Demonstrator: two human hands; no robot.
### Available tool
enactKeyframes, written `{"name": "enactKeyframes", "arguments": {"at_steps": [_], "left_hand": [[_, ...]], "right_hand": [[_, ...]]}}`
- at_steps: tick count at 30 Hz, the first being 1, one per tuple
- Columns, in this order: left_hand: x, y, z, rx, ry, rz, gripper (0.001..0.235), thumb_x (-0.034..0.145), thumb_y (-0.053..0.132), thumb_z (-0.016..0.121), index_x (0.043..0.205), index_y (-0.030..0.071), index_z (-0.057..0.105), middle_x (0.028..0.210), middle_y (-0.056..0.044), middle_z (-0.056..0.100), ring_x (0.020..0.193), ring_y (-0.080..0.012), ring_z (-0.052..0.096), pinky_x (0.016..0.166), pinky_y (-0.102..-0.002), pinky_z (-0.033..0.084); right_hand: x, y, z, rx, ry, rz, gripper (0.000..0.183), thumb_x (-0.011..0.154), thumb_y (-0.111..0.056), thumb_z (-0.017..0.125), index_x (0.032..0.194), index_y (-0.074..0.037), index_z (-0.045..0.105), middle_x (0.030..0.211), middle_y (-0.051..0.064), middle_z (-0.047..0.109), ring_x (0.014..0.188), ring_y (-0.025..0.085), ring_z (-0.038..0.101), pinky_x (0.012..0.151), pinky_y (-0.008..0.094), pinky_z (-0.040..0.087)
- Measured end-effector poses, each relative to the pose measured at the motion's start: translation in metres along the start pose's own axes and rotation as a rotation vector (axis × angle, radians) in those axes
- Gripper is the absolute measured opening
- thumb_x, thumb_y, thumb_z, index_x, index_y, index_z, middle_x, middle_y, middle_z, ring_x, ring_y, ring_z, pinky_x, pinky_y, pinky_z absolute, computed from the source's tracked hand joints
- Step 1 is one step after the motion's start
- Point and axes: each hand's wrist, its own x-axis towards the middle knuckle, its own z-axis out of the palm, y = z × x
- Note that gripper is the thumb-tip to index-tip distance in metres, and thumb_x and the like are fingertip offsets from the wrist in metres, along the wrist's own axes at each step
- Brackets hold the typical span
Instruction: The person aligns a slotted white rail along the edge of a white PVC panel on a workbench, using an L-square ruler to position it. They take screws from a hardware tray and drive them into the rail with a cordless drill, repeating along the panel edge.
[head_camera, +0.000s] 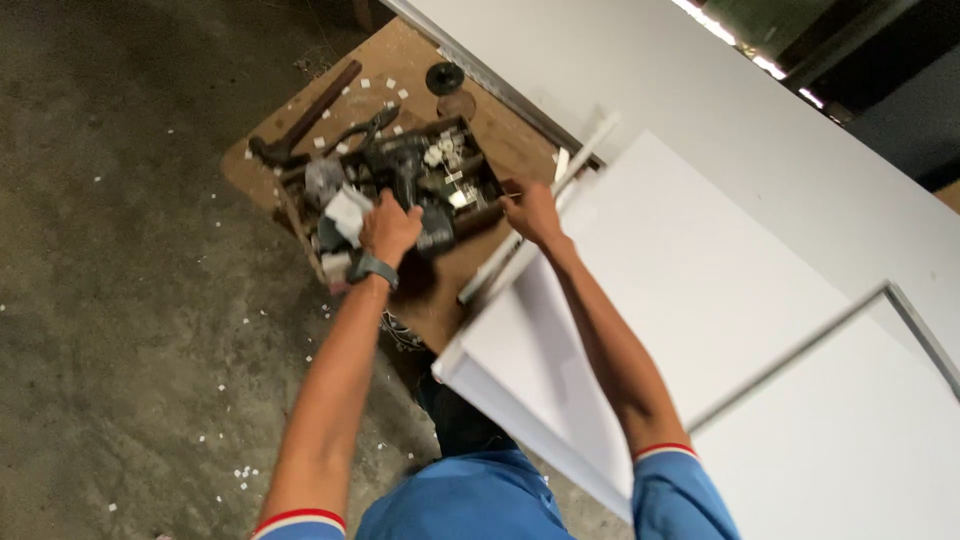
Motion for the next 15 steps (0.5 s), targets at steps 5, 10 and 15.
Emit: {"name": "enactKeyframes", "arguments": {"at_steps": [5,10,15], "left_hand": [[0.037,-0.009,0.033,-0.209,-0.244,-0.377,0.066,0.076,0.053,0.083,0.095,-0.009,0.073,0.106,-0.030,0.069,0.104,-0.0468,0.067,0.091,-0.051,0.052],[0.041,-0.066,0.103,-0.482,-0.253,-0.516,0.048,0.080,0.041,0.076,0.087,-0.007,0.071,0.096,-0.029,0.076,0.092,-0.0469,0.073,0.083,-0.054,0.052],[0.002,-0.079,0.125,-0.487,0.008,-0.112,0.035,0.090,0.026,0.068,0.104,-0.006,0.067,0.098,-0.032,0.069,0.092,-0.0521,0.064,0.080,-0.057,0.050]], "right_hand": [[0.079,-0.021,0.072,0.213,-0.334,0.338,0.051,0.087,-0.030,0.073,0.130,-0.003,0.065,0.107,0.022,0.076,0.091,0.031,0.073,0.079,0.041,0.059],[0.073,-0.040,0.163,-0.006,-0.276,0.366,0.106,0.081,-0.061,0.088,0.146,0.008,0.041,0.119,0.033,0.067,0.104,0.044,0.068,0.087,0.046,0.054],[0.050,-0.096,0.149,0.166,-0.237,0.593,0.138,0.064,-0.051,0.091,0.151,0.012,0.005,0.119,0.033,0.064,0.106,0.042,0.069,0.095,0.042,0.056]]}}
